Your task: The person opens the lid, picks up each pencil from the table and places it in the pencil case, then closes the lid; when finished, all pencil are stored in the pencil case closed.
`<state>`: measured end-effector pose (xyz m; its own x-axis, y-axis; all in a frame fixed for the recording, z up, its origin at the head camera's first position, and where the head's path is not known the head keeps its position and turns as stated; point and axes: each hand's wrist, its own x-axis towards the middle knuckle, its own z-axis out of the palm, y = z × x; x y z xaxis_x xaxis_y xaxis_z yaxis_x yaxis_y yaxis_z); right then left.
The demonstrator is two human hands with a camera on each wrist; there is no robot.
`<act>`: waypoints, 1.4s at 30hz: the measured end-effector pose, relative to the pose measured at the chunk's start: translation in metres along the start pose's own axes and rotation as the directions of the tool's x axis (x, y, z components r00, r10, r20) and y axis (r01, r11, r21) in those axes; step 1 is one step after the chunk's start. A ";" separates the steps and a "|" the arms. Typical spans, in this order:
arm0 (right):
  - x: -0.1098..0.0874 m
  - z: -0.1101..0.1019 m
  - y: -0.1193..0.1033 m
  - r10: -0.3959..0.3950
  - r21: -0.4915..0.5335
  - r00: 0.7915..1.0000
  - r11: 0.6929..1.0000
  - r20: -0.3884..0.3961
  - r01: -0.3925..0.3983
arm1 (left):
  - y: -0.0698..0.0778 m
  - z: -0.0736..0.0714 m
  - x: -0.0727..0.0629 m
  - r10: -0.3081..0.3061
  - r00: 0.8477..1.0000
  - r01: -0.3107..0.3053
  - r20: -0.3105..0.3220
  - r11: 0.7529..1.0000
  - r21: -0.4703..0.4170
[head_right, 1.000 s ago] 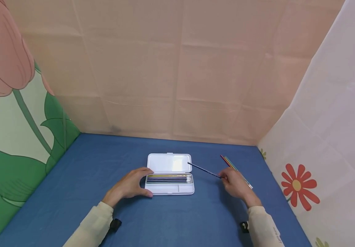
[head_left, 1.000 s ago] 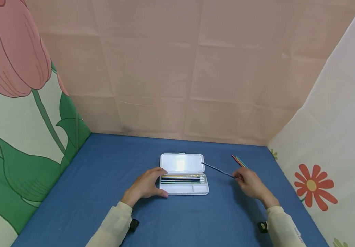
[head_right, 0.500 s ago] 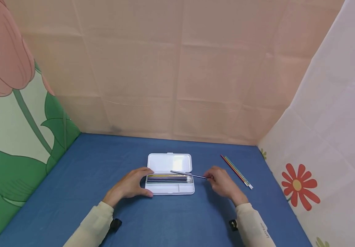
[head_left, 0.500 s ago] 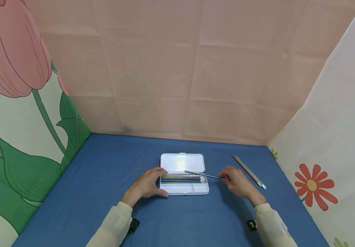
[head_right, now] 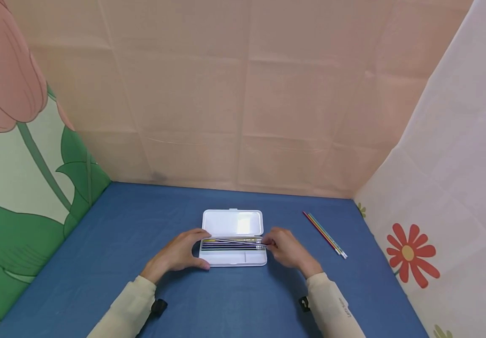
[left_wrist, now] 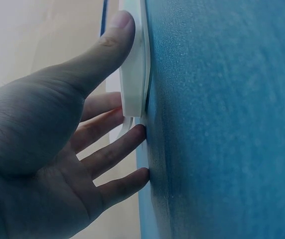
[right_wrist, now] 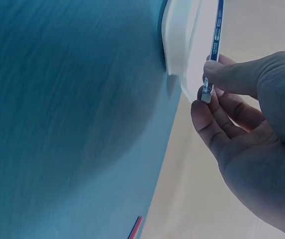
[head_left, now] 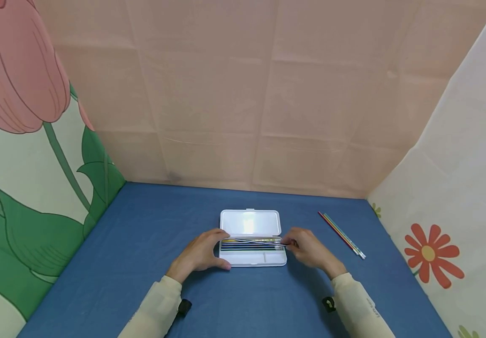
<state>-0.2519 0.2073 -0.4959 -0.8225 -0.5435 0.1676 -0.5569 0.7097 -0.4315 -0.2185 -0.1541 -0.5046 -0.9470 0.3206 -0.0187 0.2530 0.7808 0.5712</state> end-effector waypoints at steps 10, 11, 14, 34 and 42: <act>0.015 0.010 -0.012 -0.022 0.025 0.998 0.999 0.058 0.020 | -0.001 0.000 -0.001 -0.002 1.000 0.002 -0.002 1.000 0.000; 0.016 0.010 -0.013 -0.019 0.027 0.998 0.999 0.064 0.017 | -0.001 0.000 -0.001 -0.004 1.000 0.004 -0.001 1.000 -0.001; 0.018 0.012 -0.016 -0.014 0.033 0.997 0.999 0.075 0.011 | 0.000 0.000 -0.001 -0.006 1.000 0.006 0.001 1.000 -0.006; 0.027 0.022 -0.019 -0.016 0.042 0.993 0.999 0.115 0.011 | 0.001 -0.001 -0.001 -0.013 1.000 0.013 0.003 1.000 -0.004; 0.027 0.023 -0.018 -0.004 0.041 0.993 0.999 0.122 -0.001 | 0.001 -0.001 0.000 -0.014 1.000 0.014 0.002 1.000 0.000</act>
<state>-0.2612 0.1695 -0.5035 -0.8000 -0.5969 0.0604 -0.5510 0.6910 -0.4679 -0.2183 -0.1538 -0.5036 -0.9500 0.3108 -0.0288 0.2397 0.7855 0.5705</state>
